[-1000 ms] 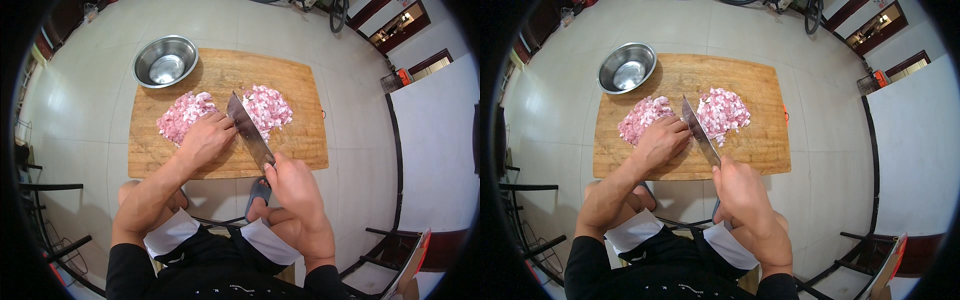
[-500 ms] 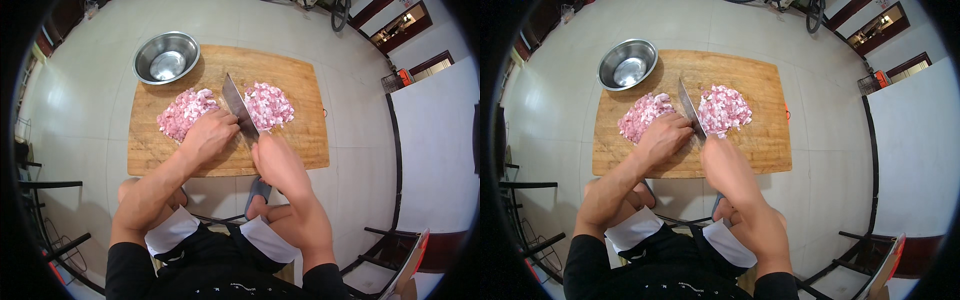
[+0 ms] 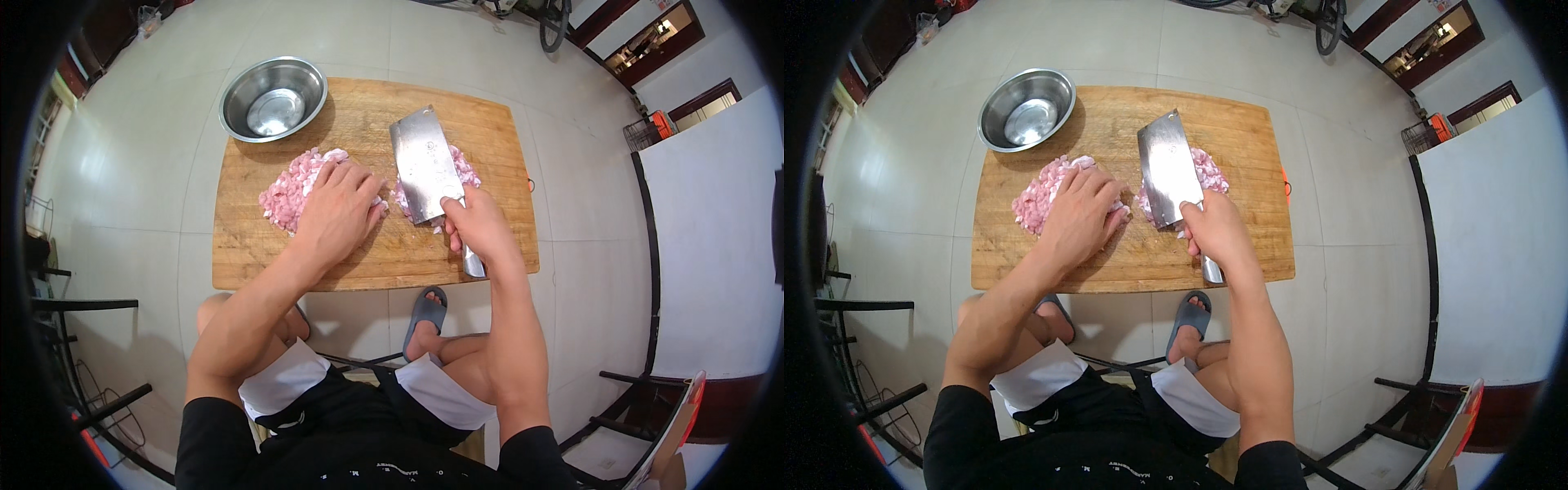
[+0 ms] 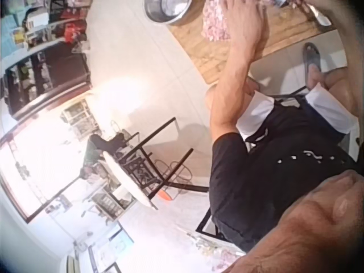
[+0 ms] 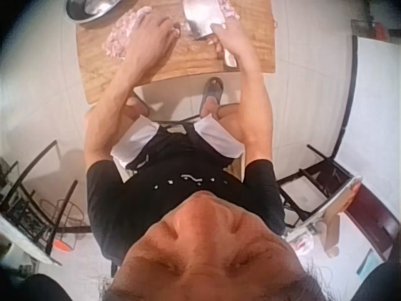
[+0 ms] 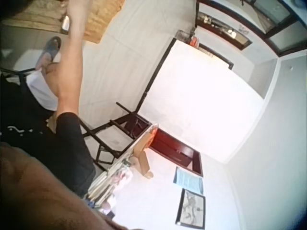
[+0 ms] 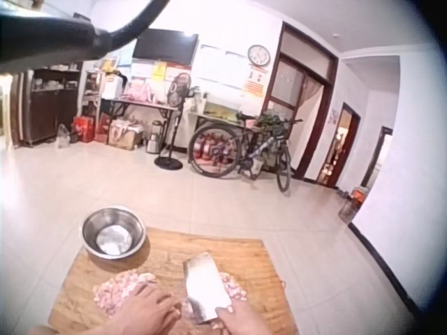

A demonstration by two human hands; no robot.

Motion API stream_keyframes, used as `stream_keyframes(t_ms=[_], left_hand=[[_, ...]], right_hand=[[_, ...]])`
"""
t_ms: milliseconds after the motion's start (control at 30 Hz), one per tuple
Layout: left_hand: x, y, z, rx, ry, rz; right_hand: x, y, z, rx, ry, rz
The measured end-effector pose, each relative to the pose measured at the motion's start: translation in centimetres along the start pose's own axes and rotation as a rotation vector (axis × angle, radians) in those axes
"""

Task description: The person uses a large cleaver to repeatedly chop a pile of raw meat on a wooden cutting board. The person holds the meat with their left hand while chopping with their right hand, gradually reducing the meat into smaller pieces.

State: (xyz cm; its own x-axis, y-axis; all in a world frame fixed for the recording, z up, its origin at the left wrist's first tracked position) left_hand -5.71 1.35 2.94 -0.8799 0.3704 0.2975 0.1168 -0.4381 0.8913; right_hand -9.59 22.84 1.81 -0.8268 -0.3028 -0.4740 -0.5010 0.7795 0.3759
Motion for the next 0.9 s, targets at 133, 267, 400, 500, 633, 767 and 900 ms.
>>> stream_keyframes(t_ms=[133, 267, 400, 500, 633, 767, 900], left_hand=[[0.2, 1.4, 0.3, 0.006, 0.057, 0.022], [-0.5, 0.6, 0.6, -0.032, -0.003, -0.032], [-0.9, -0.5, 0.8, 0.017, -0.03, -0.067], [-0.6, -0.4, 1.2, 0.006, -0.035, -0.063], [-1.0, 1.6, 1.5, -0.035, 0.018, 0.037], [-0.9, 2.1, 1.8, -0.004, -0.039, 0.0], [-0.8, 0.8, 1.4, 0.014, -0.077, -0.039]], right_hand=[[-3.0, 0.1, -2.6, -0.305, 0.108, 0.108], [-7.1, -1.2, -4.3, -0.497, 0.113, 0.169], [-9.3, -3.2, -4.5, -0.567, 0.018, 0.07], [-9.8, -3.7, -4.1, -0.569, 0.008, 0.032], [-10.0, -3.0, -4.5, -0.581, 0.036, 0.093], [-9.9, -2.1, -4.2, -0.545, 0.045, 0.139], [-9.8, -2.2, -4.1, -0.557, 0.05, 0.116]])
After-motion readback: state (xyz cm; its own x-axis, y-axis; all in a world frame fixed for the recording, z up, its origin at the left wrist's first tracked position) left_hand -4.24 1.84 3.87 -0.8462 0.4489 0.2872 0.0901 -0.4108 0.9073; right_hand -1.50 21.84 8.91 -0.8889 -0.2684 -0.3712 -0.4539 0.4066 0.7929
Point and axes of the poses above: each hand's wrist, its own x-axis towards the middle knuckle, its own y-axis out of the back of the hand, z = x × y, the point moved 9 cm from there along x, towards the middle knuckle, and after that the axes turned 13 degrees about -z, right-handed, at the moved point
